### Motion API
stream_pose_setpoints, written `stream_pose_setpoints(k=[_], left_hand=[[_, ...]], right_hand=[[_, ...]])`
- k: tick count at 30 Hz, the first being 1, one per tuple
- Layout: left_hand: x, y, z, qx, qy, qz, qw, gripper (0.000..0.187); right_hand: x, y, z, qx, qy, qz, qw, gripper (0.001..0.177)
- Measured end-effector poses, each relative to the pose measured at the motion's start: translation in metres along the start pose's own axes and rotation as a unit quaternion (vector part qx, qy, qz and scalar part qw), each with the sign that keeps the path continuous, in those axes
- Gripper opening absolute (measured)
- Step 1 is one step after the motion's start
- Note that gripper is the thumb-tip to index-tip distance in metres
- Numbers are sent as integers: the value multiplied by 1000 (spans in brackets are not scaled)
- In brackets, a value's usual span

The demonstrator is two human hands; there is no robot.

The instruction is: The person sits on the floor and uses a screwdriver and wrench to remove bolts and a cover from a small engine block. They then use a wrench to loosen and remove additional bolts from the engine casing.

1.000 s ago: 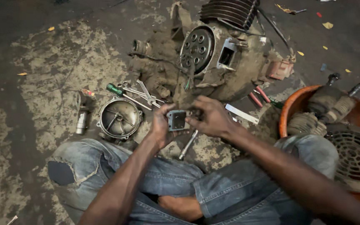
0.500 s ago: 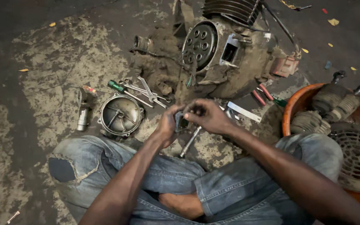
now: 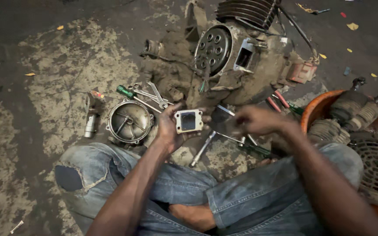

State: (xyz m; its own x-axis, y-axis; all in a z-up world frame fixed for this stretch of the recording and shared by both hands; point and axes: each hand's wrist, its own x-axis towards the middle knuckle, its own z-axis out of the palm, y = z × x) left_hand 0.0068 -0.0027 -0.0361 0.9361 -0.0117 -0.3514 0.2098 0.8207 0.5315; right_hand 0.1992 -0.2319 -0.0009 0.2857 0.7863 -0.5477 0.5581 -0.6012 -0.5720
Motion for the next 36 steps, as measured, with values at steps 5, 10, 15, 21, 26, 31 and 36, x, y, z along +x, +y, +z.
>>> stream_pose_setpoints(k=[5,10,15,21,26,31,36], left_hand=[[-8,0,3,-20,-19,-2,1000,76],[-8,1,10,-42,-14,-18,999,75],[-8,2,13,-30,35,-19,999,77],[0,-11,6,-53,18,17,998,62],[-3,-14,12,-90,20,12,996,59],[3,-22,17,-1,35,7,999,63],[-1,-13,18,104,105,-41,988,84]], right_hand=[[-34,135,-60,-110,285,248,919,43],[-19,204,-67,-140,402,297,854,34],[7,57,7,22,-24,26,999,57],[1,-69,44,63,213,-152,963,90],[4,-75,56,9,333,-308,891,86],[4,-79,52,-14,362,-333,870,75],[-12,-90,39,-85,339,-250,903,71]])
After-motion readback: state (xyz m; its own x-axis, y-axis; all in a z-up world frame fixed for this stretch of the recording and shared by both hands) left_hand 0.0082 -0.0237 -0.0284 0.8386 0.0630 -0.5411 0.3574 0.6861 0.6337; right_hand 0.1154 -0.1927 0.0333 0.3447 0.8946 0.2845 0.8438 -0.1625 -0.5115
